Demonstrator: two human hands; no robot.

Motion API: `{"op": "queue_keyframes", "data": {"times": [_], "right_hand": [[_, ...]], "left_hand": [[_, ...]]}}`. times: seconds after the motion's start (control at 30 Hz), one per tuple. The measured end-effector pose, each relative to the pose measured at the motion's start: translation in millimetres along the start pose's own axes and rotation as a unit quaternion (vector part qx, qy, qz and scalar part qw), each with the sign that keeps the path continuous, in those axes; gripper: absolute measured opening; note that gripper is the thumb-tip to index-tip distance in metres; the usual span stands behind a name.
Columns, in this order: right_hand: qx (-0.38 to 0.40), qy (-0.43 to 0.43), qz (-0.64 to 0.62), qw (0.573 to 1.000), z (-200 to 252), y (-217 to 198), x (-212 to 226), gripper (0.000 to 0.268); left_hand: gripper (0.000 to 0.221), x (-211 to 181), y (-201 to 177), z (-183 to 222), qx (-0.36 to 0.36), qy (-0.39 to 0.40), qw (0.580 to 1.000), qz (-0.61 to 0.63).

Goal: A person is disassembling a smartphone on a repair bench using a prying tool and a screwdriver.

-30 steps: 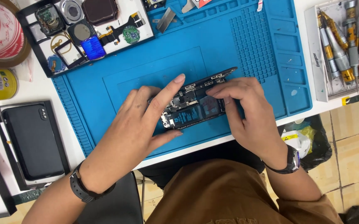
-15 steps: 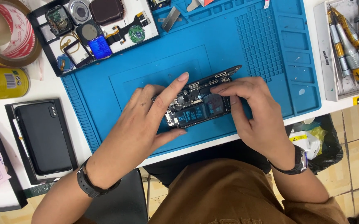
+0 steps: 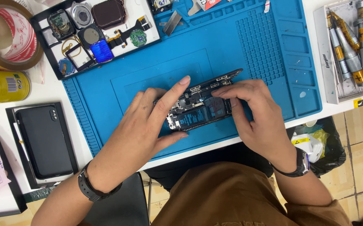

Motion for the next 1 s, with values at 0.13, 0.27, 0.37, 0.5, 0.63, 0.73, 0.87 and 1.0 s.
{"op": "queue_keyframes", "data": {"times": [0.13,0.27,0.37,0.5,0.63,0.73,0.87,1.0], "right_hand": [[0.001,-0.003,-0.003,1.0,-1,-1,0,0.018],[0.009,-0.003,0.007,1.0,-2,0,-2,0.017],[0.015,-0.011,0.029,0.999,-1,3,-5,0.015],[0.01,-0.022,0.082,0.996,0,9,-6,0.015],[0.006,-0.035,0.097,0.995,0,11,-3,0.017],[0.008,-0.038,0.125,0.991,0,13,-3,0.016],[-0.003,-0.036,0.159,0.987,0,15,-3,0.015],[-0.018,-0.054,0.204,0.977,1,20,-1,0.013]], "left_hand": [[0.09,0,0,0,0.003,-0.003,1.0,0.003],[0.09,0,0,-1,0.003,-0.002,1.0,0.006],[0.09,1,0,-1,0.001,-0.002,1.0,0.009],[0.09,-1,-1,-1,0.004,-0.004,1.0,0.009],[0.089,0,-1,0,0.001,-0.001,1.0,0.005],[0.09,1,0,0,0.001,-0.004,1.0,0.007],[0.09,0,-1,1,-0.003,0.0,1.0,-0.001],[0.089,-1,-2,1,0.0,-0.001,1.0,0.004]]}}
Point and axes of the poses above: each hand's wrist, its own z-axis away from the middle knuckle, its own y-axis out of the palm, x = y × z, the point moved 4 cm from there along -z, towards the middle knuckle, and after that the axes turned 3 degrees about x, right-handed, at the moved point
